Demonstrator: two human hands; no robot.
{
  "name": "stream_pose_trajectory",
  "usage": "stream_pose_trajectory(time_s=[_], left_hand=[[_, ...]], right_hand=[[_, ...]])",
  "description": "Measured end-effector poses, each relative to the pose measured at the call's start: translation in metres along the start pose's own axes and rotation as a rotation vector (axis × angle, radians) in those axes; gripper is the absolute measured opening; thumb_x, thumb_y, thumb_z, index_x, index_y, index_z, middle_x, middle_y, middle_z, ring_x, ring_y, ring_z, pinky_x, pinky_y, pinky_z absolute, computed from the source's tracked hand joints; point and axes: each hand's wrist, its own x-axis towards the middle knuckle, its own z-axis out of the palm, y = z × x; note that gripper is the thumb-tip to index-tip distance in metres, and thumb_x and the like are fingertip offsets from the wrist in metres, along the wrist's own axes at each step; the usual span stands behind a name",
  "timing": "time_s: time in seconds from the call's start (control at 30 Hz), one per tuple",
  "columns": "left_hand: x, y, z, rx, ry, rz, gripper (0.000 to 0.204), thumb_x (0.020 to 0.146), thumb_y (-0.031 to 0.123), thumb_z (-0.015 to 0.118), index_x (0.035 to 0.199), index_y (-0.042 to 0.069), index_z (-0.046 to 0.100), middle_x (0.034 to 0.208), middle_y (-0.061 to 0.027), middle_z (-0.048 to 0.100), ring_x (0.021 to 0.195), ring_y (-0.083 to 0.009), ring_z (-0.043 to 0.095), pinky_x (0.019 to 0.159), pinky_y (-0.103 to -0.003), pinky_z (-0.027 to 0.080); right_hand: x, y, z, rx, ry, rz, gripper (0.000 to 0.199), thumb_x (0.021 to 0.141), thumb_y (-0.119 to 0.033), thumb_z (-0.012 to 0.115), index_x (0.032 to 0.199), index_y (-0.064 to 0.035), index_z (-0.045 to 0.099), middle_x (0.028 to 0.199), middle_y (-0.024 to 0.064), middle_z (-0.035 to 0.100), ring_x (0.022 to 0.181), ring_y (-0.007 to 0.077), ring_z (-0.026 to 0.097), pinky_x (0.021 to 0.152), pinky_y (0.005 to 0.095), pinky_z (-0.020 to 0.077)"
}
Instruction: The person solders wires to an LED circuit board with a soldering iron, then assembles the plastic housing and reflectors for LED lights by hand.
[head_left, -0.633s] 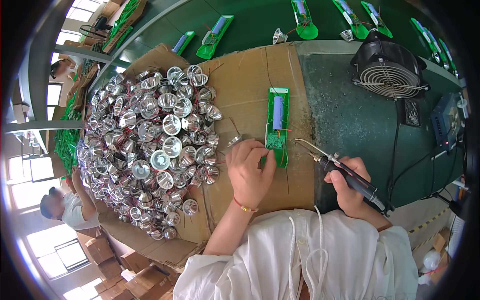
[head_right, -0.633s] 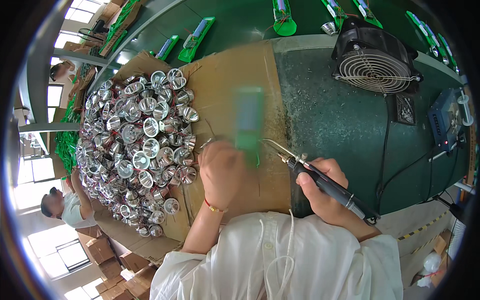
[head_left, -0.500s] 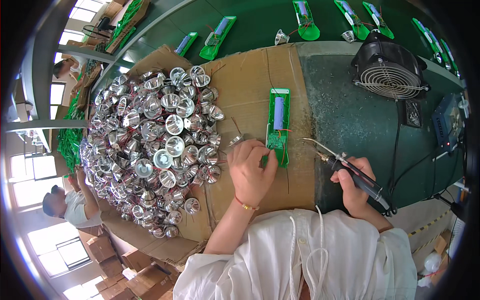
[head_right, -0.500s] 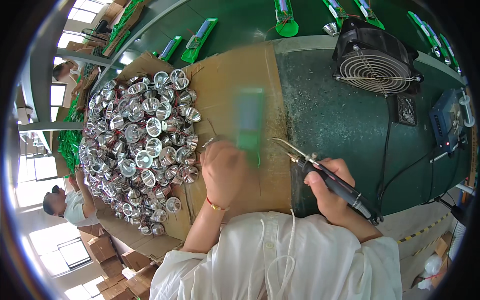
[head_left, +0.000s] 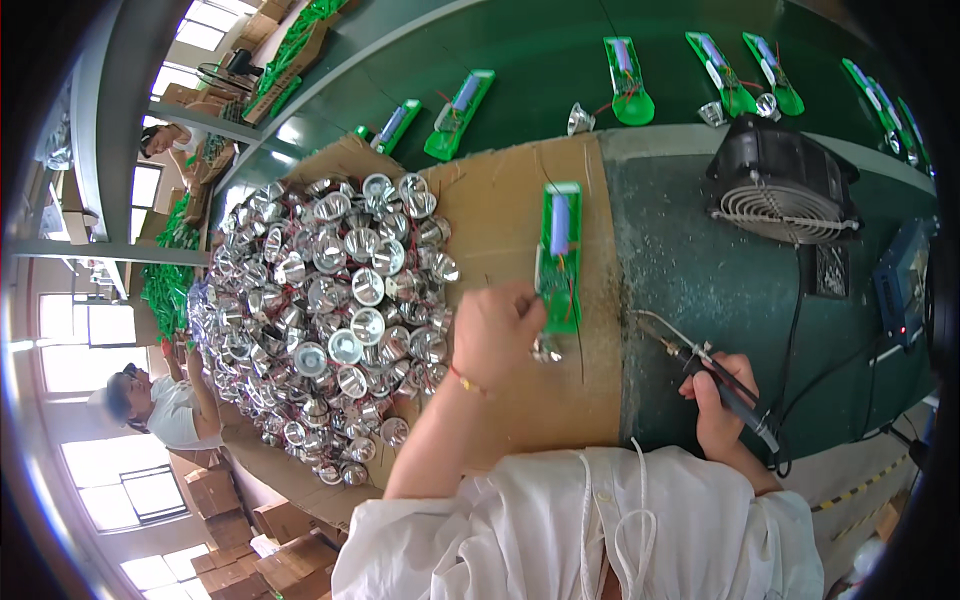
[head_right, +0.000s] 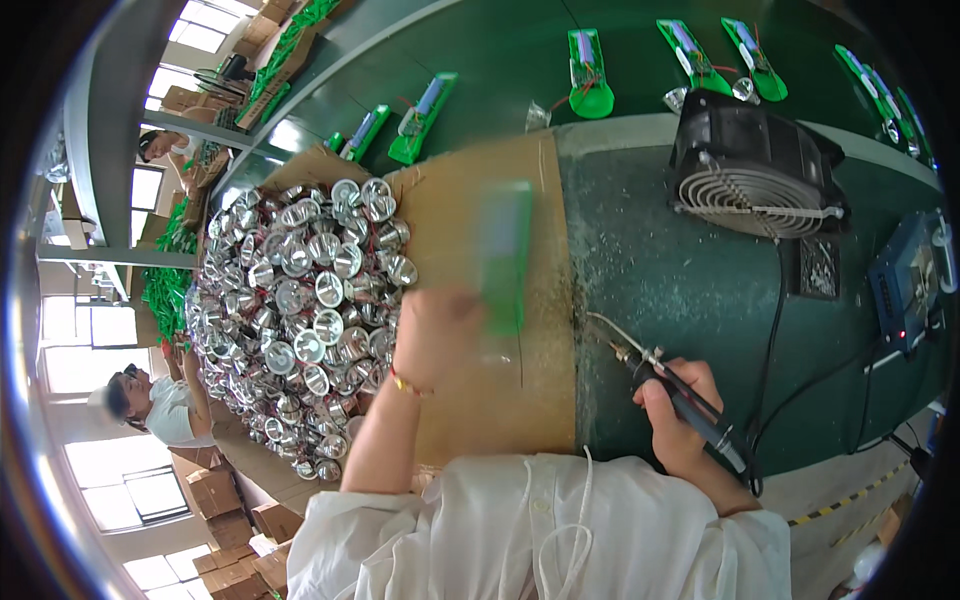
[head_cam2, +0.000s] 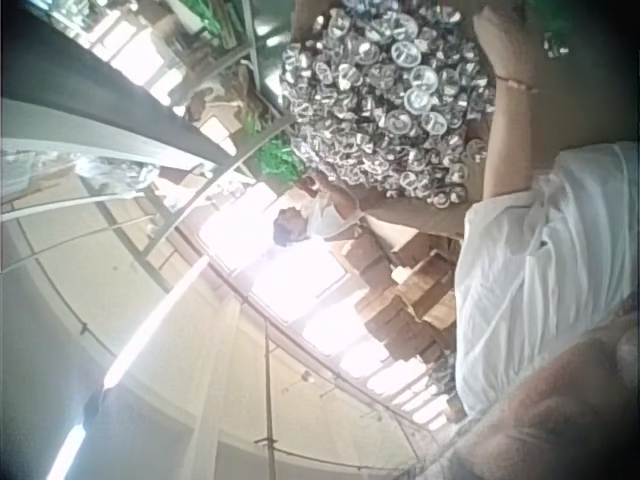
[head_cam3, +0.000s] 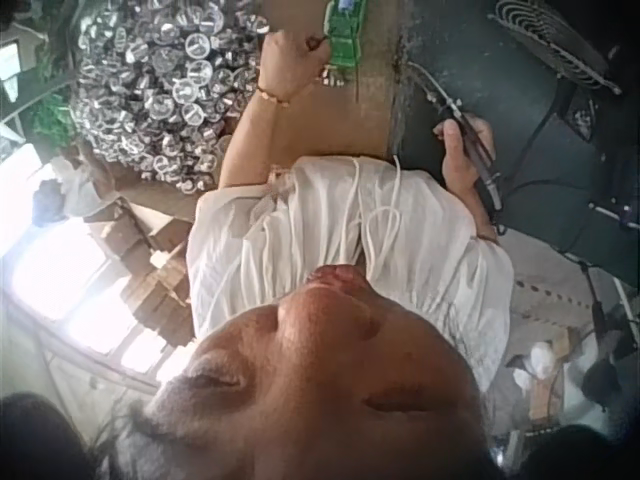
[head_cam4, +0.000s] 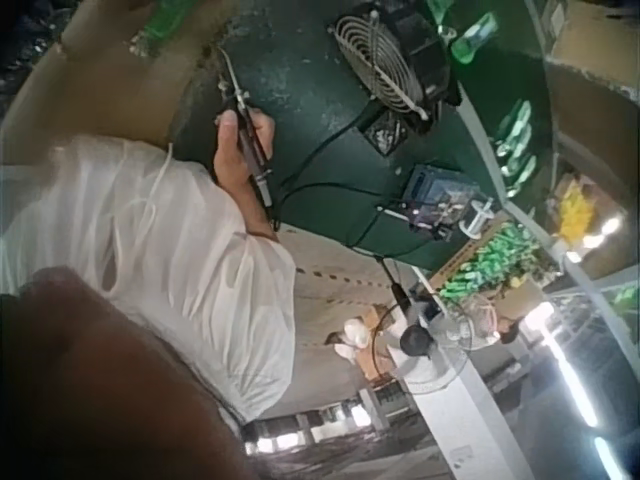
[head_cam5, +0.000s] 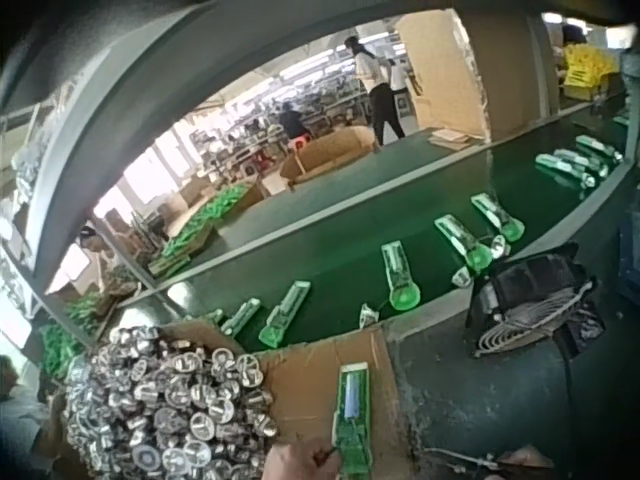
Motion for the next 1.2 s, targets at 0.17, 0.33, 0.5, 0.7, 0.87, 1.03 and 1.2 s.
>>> stream_pose_trajectory(time_s=[0.17,0.33,0.5,0.7,0.87,1.03,1.2], left_hand=[[0.125,-0.012,-0.015,0.134,0.133,-0.021,0.02,0.071,0.027,0.061,0.072,0.007,0.067,0.058,-0.0113,0.061,0.059,-0.0276,0.061,0.059,-0.037,0.049],[0.217,-0.033,-0.033,0.263,0.456,-0.015,0.038,0.07,0.04,0.065,0.089,0.007,0.064,0.097,-0.0155,0.058,0.089,-0.0309,0.058,0.075,-0.039,0.047],[0.218,-0.075,-0.04,0.442,-0.012,-0.117,0.067,0.062,0.031,0.069,0.115,0.002,0.04,0.104,-0.0183,0.055,0.098,-0.0339,0.054,0.085,-0.037,0.044],[0.15,-0.037,-0.047,0.147,-0.042,-0.19,0.063,0.071,0.022,0.058,0.119,0.002,0.023,0.098,-0.0274,0.052,0.091,-0.0395,0.055,0.078,-0.041,0.043],[0.002,0.012,-0.02,0.099,0.075,0.097,0.06,0.067,0.011,0.057,0.12,0.004,0.03,0.102,-0.0218,0.046,0.077,-0.0395,0.056,0.065,-0.045,0.048],[-0.071,0.02,0.025,0.071,0.08,0.088,0.061,0.068,0.022,0.065,0.118,0.004,0.035,0.11,-0.0184,0.043,0.091,-0.0358,0.053,0.068,-0.04,0.049],[-0.039,-0.011,-0.009,0.221,0.387,0.062,0.028,0.069,0.026,0.069,0.084,0.007,0.056,0.079,-0.0093,0.056,0.077,-0.0267,0.056,0.064,-0.037,0.046]], right_hand=[[0.0,-0.002,-0.002,0.071,-0.038,0.095,0.015,0.08,-0.003,0.056,0.087,0.001,0.044,0.071,0.0096,0.054,0.059,0.0118,0.055,0.055,0.0239,0.0446],[0.002,0.003,-0.003,0.158,0.016,0.13,0.016,0.079,-0.003,0.059,0.085,0.0009,0.045,0.074,0.0097,0.054,0.062,0.0118,0.055,0.056,0.0245,0.0456],[0.004,0.002,-0.002,0.179,0.0,0.144,0.017,0.078,-0.003,0.06,0.085,0.0011,0.046,0.074,0.0096,0.054,0.061,0.012,0.056,0.056,0.0246,0.0467],[0.007,-0.002,0.002,0.152,0.008,0.154,0.014,0.079,-0.003,0.057,0.085,0.0006,0.045,0.072,0.0087,0.054,0.06,0.0119,0.055,0.053,0.0239,0.0444],[0.005,-0.001,0.0,0.071,0.024,0.134,0.014,0.08,-0.005,0.057,0.086,0.0006,0.045,0.073,0.0089,0.054,0.06,0.0117,0.055,0.053,0.0234,0.0442],[0.005,0.003,0.008,0.015,-0.03,0.03,0.013,0.081,-0.006,0.056,0.087,0.0003,0.046,0.066,0.0074,0.056,0.057,0.0107,0.054,0.052,0.0225,0.0438],[0.001,0.005,0.01,-0.021,0.049,-0.028,0.013,0.081,-0.005,0.056,0.088,0.0009,0.047,0.068,0.0077,0.056,0.057,0.011,0.054,0.052,0.0227,0.0447]])
